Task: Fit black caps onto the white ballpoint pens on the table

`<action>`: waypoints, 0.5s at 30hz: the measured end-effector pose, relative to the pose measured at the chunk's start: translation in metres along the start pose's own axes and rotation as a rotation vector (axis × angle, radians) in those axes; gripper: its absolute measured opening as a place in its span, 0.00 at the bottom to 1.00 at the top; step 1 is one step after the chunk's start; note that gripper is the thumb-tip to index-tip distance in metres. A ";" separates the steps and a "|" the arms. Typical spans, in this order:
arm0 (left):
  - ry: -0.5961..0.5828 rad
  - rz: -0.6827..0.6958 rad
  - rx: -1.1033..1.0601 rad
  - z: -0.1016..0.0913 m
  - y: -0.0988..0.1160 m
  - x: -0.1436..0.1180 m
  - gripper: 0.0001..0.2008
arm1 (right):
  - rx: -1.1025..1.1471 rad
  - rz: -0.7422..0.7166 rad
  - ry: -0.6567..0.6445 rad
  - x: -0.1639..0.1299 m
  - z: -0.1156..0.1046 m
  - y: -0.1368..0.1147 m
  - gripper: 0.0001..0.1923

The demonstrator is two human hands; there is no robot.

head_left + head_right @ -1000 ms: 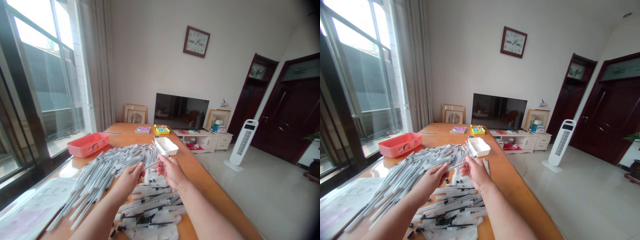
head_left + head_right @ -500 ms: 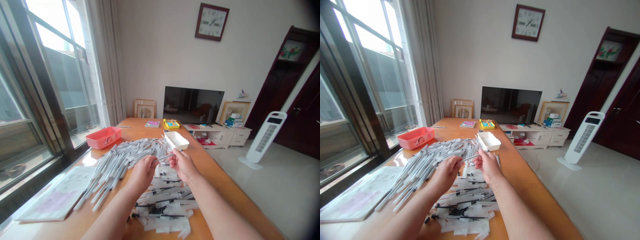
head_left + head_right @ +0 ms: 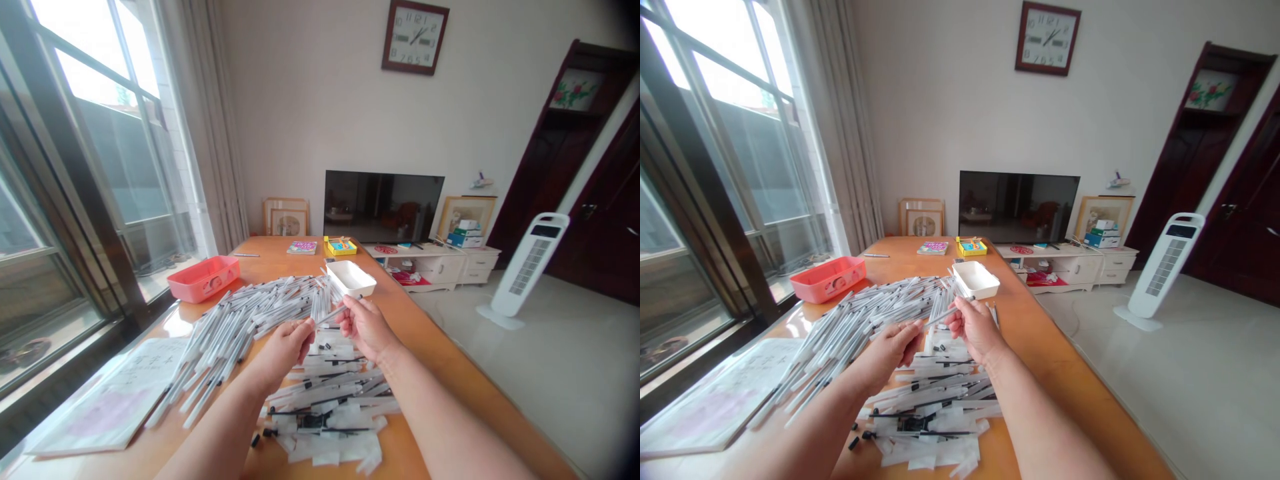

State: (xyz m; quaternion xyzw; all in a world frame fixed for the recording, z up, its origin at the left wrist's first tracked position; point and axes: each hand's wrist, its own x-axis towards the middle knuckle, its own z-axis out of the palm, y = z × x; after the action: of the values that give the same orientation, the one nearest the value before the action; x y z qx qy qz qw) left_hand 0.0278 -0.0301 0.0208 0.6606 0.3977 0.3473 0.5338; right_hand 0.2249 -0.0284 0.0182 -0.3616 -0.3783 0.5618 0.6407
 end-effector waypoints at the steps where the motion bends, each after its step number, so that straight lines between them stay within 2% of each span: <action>1: -0.014 -0.022 -0.030 0.000 -0.001 0.000 0.25 | -0.001 0.001 -0.005 0.001 0.000 0.001 0.18; 3: -0.025 -0.038 -0.036 0.000 -0.003 0.000 0.25 | -0.009 0.006 -0.002 0.002 -0.002 0.002 0.18; 5: 0.015 0.023 0.066 0.001 -0.005 0.001 0.25 | -0.017 0.009 0.034 0.004 -0.004 0.002 0.19; 9: 0.211 0.225 0.521 0.002 -0.005 0.001 0.18 | -0.006 0.013 0.113 0.007 -0.007 0.003 0.17; 11: 0.245 0.284 0.710 0.001 -0.004 0.000 0.15 | 0.006 0.025 0.117 0.007 -0.006 0.003 0.15; 15: 0.245 0.343 0.793 0.000 -0.001 -0.001 0.18 | 0.019 0.021 0.095 0.006 -0.004 0.002 0.14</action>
State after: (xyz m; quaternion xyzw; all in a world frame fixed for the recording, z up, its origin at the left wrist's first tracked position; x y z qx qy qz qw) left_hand 0.0270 -0.0311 0.0195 0.8245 0.4451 0.3272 0.1231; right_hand 0.2276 -0.0225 0.0148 -0.3859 -0.3383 0.5542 0.6554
